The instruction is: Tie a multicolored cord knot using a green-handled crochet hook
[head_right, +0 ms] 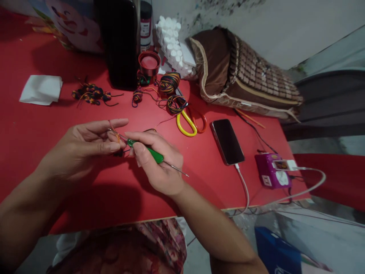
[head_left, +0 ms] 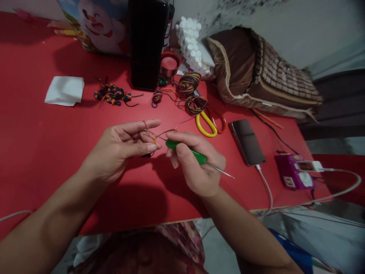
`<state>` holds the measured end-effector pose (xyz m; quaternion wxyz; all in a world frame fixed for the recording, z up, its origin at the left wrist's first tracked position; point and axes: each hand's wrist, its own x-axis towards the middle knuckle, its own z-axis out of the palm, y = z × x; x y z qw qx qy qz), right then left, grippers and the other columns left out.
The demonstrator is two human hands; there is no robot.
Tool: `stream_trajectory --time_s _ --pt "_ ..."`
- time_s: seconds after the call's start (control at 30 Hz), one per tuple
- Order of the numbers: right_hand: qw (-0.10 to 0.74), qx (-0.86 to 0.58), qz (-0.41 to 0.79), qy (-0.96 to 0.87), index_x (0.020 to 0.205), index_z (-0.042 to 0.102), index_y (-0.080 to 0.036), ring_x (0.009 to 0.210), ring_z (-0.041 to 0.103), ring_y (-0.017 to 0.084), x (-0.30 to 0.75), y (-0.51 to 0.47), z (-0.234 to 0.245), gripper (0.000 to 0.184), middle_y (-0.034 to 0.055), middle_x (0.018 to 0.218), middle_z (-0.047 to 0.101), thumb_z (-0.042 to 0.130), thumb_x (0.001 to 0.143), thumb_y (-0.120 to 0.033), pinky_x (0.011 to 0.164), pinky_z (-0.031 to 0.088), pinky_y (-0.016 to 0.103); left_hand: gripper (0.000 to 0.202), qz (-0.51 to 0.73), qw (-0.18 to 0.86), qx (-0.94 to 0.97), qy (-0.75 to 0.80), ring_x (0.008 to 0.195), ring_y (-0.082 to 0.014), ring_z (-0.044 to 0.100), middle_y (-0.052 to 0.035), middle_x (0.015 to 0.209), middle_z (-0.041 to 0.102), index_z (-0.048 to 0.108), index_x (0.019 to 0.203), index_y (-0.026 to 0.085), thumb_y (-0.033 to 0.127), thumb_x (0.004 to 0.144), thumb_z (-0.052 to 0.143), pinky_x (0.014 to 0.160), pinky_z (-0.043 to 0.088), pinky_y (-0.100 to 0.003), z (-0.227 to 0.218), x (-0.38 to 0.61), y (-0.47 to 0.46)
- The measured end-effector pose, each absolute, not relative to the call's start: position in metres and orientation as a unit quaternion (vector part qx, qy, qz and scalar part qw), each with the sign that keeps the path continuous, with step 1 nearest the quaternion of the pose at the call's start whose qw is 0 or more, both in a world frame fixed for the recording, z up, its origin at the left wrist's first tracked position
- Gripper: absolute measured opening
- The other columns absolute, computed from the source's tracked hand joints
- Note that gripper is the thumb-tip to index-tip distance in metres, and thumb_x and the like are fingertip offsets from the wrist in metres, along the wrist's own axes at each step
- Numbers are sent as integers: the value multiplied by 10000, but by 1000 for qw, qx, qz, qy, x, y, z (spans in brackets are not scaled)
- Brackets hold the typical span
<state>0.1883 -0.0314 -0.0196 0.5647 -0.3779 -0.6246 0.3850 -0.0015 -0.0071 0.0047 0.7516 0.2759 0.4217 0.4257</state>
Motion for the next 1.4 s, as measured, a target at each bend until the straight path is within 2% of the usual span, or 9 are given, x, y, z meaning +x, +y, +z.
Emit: stream_trajectory --time_s 0.17,0.4,0.53,0.7,0.83,0.93,1.03,1.17,1.4 --pt "562 -371 400 -622 1195 801 -243 572 618 106 190 -31 -20 204 2 770 719 652 1061 -279 623 590 291 421 429 741 294 424 722 -154 755 -18 787 797 880 1104 229 118 705 954 705 628 -246 6 -2 -8" --pt "571 -363 451 -582 1224 792 -260 565 621 85 192 -30 -26 206 5 857 774 674 1057 -283 557 554 244 302 436 732 319 415 793 -175 764 -66 879 836 884 1095 212 159 798 905 771 631 -283 8 -1 -10" --pt "570 -363 446 -587 1222 796 -265 572 629 77 191 -30 -23 207 -12 826 755 663 1064 -261 572 555 236 311 452 711 324 430 786 -160 760 -49 876 828 883 1116 237 181 811 906 755 635 -267 4 0 -9" --pt "558 -392 382 -623 1205 792 -250 614 669 110 189 -32 -19 204 4 840 761 641 1070 -269 649 603 295 415 485 656 357 454 685 -119 717 -3 790 782 864 1167 218 147 763 925 693 619 -230 4 4 -9" --pt "544 -423 283 -667 1245 761 -245 839 761 164 181 -36 -20 232 43 985 811 610 1072 -216 793 637 350 470 510 621 346 485 668 -107 684 17 779 760 836 1229 209 177 768 925 669 595 -223 4 12 -14" --pt "532 -412 207 -710 1327 717 -263 960 776 195 178 -39 -21 300 53 1085 828 602 1061 -184 877 649 382 444 506 656 307 468 672 -100 675 32 733 724 840 1183 188 148 749 923 700 590 -220 2 15 -16" --pt "527 -377 193 -737 1377 689 -264 994 777 197 181 -37 -21 347 58 1118 830 596 1056 -169 896 650 372 392 483 719 277 417 675 -110 692 22 717 720 854 1108 176 141 726 937 708 603 -229 2 12 -15" --pt "540 -332 224 -741 1343 719 -233 944 776 180 188 -32 -20 306 65 1081 826 602 1064 -185 845 642 344 409 467 747 272 387 634 -129 707 -3 725 748 867 1113 217 157 717 948 639 606 -235 8 3 -11" --pt "529 -336 241 -741 1295 752 -228 847 768 168 195 -30 -13 284 54 989 825 618 1052 -169 783 641 332 455 429 759 251 422 574 -124 653 -9 708 727 872 1105 193 106 659 882 564 594 -227 18 -10 -2"
